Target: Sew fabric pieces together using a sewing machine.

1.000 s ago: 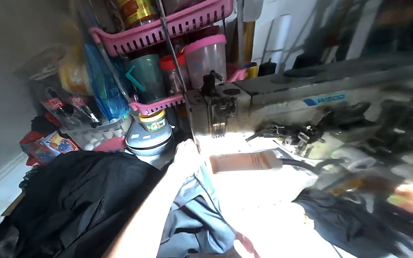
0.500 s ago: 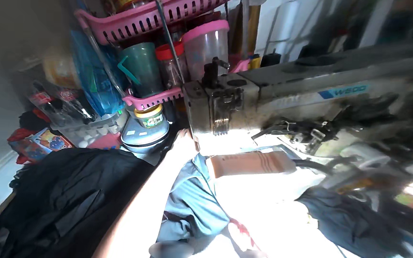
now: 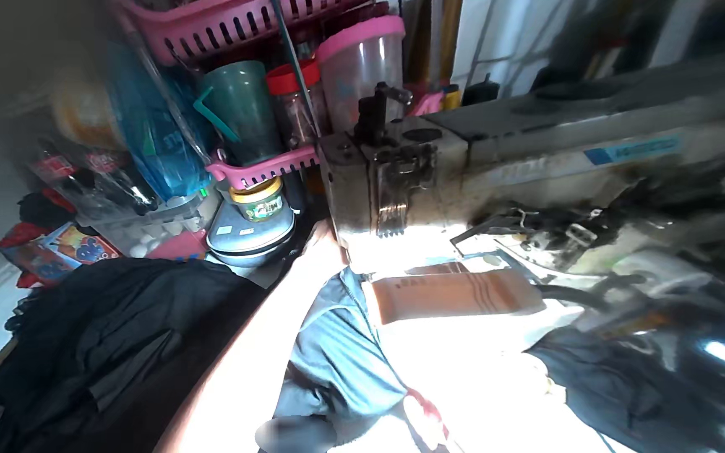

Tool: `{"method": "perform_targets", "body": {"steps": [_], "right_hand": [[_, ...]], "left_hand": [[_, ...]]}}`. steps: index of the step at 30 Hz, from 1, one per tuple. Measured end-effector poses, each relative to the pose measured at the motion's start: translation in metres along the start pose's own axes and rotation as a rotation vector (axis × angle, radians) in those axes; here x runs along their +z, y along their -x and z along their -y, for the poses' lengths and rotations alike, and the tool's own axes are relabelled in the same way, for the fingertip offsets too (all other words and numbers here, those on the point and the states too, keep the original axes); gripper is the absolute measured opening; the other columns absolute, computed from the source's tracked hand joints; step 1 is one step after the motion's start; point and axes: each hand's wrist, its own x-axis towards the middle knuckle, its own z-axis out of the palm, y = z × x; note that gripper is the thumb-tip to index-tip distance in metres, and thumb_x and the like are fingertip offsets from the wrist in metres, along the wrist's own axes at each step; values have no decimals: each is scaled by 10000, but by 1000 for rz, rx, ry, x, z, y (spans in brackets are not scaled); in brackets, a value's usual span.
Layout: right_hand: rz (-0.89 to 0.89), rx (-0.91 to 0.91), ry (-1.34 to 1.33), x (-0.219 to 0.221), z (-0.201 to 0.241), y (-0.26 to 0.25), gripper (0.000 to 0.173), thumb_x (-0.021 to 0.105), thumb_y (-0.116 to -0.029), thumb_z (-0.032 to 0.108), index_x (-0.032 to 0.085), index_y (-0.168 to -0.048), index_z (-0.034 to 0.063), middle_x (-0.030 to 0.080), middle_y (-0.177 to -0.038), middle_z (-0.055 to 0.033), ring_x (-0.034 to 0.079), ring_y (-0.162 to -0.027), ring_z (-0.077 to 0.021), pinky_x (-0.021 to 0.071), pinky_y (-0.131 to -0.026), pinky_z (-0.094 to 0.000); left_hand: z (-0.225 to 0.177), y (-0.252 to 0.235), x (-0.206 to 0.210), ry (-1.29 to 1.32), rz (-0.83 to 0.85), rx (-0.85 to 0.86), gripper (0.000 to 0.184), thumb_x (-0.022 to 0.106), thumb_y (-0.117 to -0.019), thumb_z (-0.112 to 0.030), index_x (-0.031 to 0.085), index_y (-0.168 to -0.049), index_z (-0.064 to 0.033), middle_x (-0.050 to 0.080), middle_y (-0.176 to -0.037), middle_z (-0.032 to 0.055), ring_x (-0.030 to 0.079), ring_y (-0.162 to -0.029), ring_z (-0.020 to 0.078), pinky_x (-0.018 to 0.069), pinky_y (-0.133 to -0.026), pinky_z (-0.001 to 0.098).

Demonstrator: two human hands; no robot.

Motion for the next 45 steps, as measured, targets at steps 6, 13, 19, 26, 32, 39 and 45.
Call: {"method": "perform_targets", "body": {"steps": [6, 13, 19, 26, 32, 39, 45], "right_hand": [[-33, 38, 14, 3, 2, -5, 114, 526, -1009, 107, 594, -918, 113, 584, -615, 71, 493, -441, 6, 414, -408, -141], [-13, -9, -53, 5, 4, 5, 163, 488, -1021, 112, 613, -917, 104, 585, -585, 53, 500, -419, -6, 425, -391, -153], [7, -64, 131, -4, 13, 9, 142, 545, -999, 179, 637, -896, 144, 577, -620, 99, 493, -475, 13, 420, -446, -152], [91, -265, 774, -2, 52, -7, 239, 612, -977, 347, 669, -846, 155, 530, -595, 128, 465, -463, 24, 423, -451, -174], [71, -205, 757, 9, 73, -11, 162, 633, -984, 239, 669, -847, 161, 559, -621, 103, 456, -472, 13, 393, -458, -157], [-89, -222, 891, 5, 84, -12, 169, 659, -986, 168, 663, -868, 47, 564, -646, 20, 490, -516, -43, 442, -515, -211], [54, -620, 1317, 19, 67, -34, 220, 587, -1025, 207, 740, -1166, 134, 722, -1049, -94, 682, -991, -227, 545, -887, -437]], "left_hand": [[-9, 3, -9, 83, 79, -117, 395, 638, -956, -13, 562, -1334, 70, 613, -1340, 234, 589, -1253, 298, 443, -1096, 389], [35, -5, 22, -185, -119, -47, 285, 687, -916, -195, 699, -1115, 9, 712, -1106, 206, 688, -1039, 365, 533, -916, 542], [5, 71, 1, -48, -251, 226, 174, 661, -937, -275, 726, -998, -126, 673, -1135, 76, 598, -1143, 234, 456, -1011, 455], [-17, 117, -51, -510, 174, 443, 256, 447, -1049, -218, 661, -935, -138, 615, -749, 36, 615, -688, 236, 461, -683, 438], [-25, 111, -49, -341, 232, 254, 425, 526, -1012, -484, 676, -1301, -211, 653, -1342, 16, 519, -1348, 231, 319, -1123, 592], [-49, 99, -100, -240, 556, 270, 298, 636, -945, -375, 725, -875, -99, 674, -776, 52, 668, -828, 195, 404, -1079, 518], [-51, 104, -112, -612, 752, -448, 549, 568, -1018, -485, 637, -1214, 23, 654, -1190, 222, 579, -1236, 418, 258, -1113, 721]]}}
